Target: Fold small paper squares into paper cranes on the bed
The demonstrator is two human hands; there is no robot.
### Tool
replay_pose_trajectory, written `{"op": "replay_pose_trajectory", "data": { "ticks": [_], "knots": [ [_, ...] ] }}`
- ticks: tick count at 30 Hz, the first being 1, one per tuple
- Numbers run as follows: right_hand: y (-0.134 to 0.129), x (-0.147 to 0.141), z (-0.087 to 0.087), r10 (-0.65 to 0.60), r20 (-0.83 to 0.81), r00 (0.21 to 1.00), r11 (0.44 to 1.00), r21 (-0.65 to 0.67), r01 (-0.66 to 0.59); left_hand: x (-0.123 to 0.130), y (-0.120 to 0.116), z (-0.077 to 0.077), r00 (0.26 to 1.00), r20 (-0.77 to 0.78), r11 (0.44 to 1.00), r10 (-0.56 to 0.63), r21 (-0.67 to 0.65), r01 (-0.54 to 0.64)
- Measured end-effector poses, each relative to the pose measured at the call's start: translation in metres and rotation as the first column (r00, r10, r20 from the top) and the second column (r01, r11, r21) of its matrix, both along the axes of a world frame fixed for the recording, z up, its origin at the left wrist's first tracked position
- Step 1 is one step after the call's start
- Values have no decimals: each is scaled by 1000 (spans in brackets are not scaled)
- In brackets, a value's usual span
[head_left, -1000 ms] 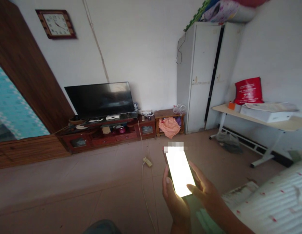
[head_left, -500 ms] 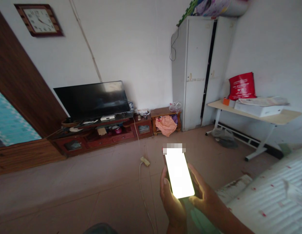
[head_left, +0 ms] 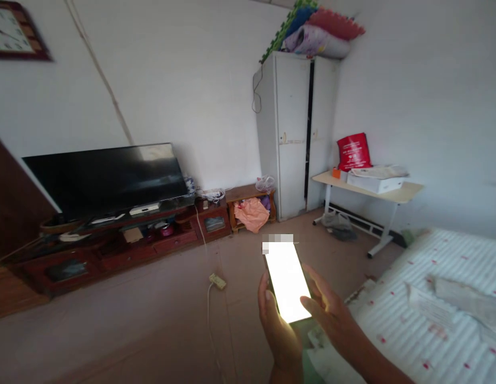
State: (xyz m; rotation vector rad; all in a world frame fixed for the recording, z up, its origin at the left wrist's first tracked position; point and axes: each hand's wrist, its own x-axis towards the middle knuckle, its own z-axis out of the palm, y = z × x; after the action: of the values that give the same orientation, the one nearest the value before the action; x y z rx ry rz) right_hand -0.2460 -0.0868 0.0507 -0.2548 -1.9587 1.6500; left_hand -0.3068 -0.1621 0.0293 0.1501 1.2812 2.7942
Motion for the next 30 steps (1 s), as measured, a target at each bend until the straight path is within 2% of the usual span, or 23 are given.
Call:
{"op": "replay_pose_trajectory", "data": {
  "ticks": [4,10,13,17,21,24,27,30],
  "knots": [
    [17,26,9,-29,-73,997,997,-66,24,14,26,7,991,18,992,-130,0,130],
    [35,69,16,-133,-187,973,986,-125,111,50,61,20,933,12,933,-359,40,359],
    [39,90,18,-163,-196,967,977,-167,131,66,70,25,918,-21,917,-395,55,396],
    [42,115,21,-159,-179,971,973,-198,123,85,74,25,907,-44,905,-419,62,421],
    [47,134,28,-286,-89,954,942,-210,262,105,76,20,877,-40,876,-479,38,480],
    [54,143,33,-342,-59,938,928,-179,327,117,75,16,870,-54,872,-490,-36,488],
    [62,151,35,-399,-5,917,914,-86,397,127,75,12,855,-62,855,-515,-103,507],
    [67,158,36,-557,93,825,830,56,554,134,78,9,839,-15,834,-544,-122,538]
  ]
}}
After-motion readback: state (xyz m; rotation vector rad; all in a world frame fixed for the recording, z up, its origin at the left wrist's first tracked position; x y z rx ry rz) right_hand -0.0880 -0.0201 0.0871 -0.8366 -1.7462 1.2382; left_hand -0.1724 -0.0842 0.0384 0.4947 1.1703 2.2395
